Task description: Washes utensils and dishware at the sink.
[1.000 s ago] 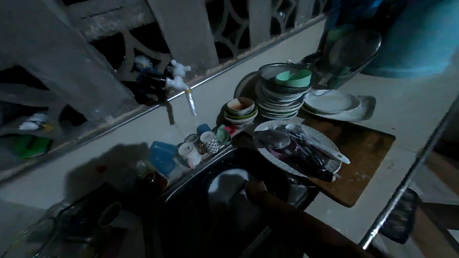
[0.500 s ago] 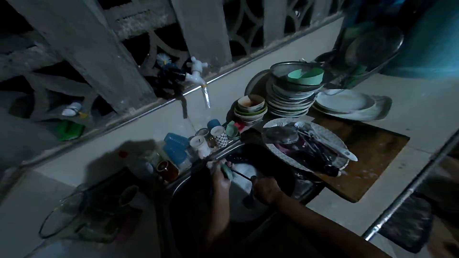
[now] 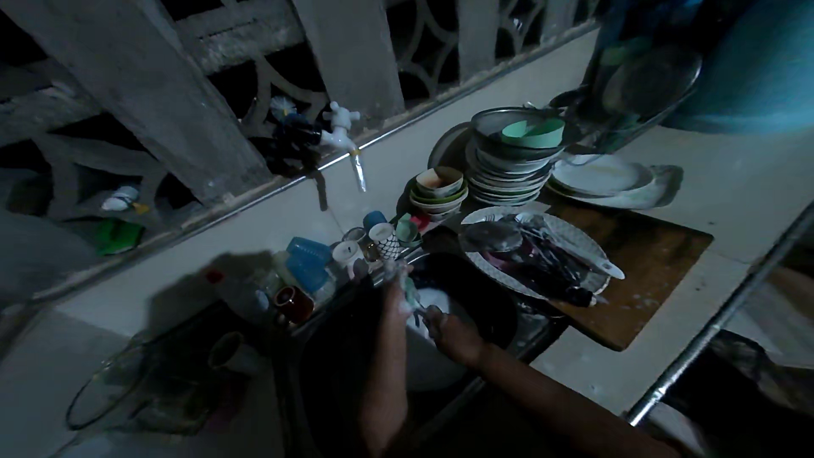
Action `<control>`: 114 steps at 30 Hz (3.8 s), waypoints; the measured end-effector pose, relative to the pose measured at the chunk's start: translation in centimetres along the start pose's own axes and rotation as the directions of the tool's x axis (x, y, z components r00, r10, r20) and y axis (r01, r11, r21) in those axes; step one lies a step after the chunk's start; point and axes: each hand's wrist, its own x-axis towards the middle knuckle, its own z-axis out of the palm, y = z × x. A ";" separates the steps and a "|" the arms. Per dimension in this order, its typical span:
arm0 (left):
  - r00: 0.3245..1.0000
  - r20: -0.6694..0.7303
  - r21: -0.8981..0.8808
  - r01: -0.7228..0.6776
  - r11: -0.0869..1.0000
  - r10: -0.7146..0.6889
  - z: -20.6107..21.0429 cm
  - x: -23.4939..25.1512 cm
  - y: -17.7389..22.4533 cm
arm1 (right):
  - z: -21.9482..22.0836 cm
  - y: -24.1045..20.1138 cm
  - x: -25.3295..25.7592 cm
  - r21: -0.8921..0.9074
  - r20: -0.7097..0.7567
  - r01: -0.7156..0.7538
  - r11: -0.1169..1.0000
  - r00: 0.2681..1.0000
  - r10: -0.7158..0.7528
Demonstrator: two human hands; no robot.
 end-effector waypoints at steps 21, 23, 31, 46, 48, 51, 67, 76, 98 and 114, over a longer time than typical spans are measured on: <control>0.872 0.208 0.865 -0.375 0.332 0.442 0.6 -3.0 1.7 | -1.1 -0.9 -0.8 0.682 0.180 -0.249 0.687 0.968 0.173; 0.876 0.228 0.854 -0.389 0.345 0.425 1.2 -3.3 1.1 | -1.2 -1.0 -0.6 0.753 0.159 -0.235 0.614 0.971 0.178; 0.944 0.269 0.543 -0.314 0.779 0.193 0.7 -3.1 -1.0 | -1.0 0.0 0.1 0.887 0.125 -0.213 0.409 0.965 0.230; 0.868 0.048 0.541 -0.439 0.717 0.495 1.9 -1.7 -3.4 | 0.6 2.0 -1.0 0.844 0.131 -0.196 0.498 0.978 0.163; 0.942 0.099 0.465 -0.328 0.822 0.320 3.3 -2.5 -3.5 | 0.1 2.4 -0.1 0.848 0.087 -0.188 0.496 0.972 0.219; 0.981 0.105 0.347 -0.188 0.919 0.162 4.6 -3.2 -4.2 | -0.2 3.3 1.2 0.816 -0.107 -0.089 0.571 0.948 0.301; 0.858 0.499 0.795 -0.510 0.328 0.123 7.6 -6.6 -4.6 | -11.4 6.5 3.5 0.613 -0.622 0.065 0.787 0.654 0.431; 0.691 0.629 0.752 -0.657 0.053 -0.356 -6.9 -3.3 -5.3 | -19.3 14.6 4.2 -0.012 -0.474 -0.529 0.848 0.750 0.461; 0.940 0.280 0.915 -0.322 -0.244 -0.193 -5.1 -2.9 0.2 | 1.3 5.3 5.6 -0.019 0.180 0.164 0.986 0.971 -0.158; 0.917 -0.162 0.052 -0.360 0.932 0.363 -0.2 -0.5 -0.5 | 3.2 0.5 2.1 0.567 -0.125 0.083 0.819 0.992 -0.015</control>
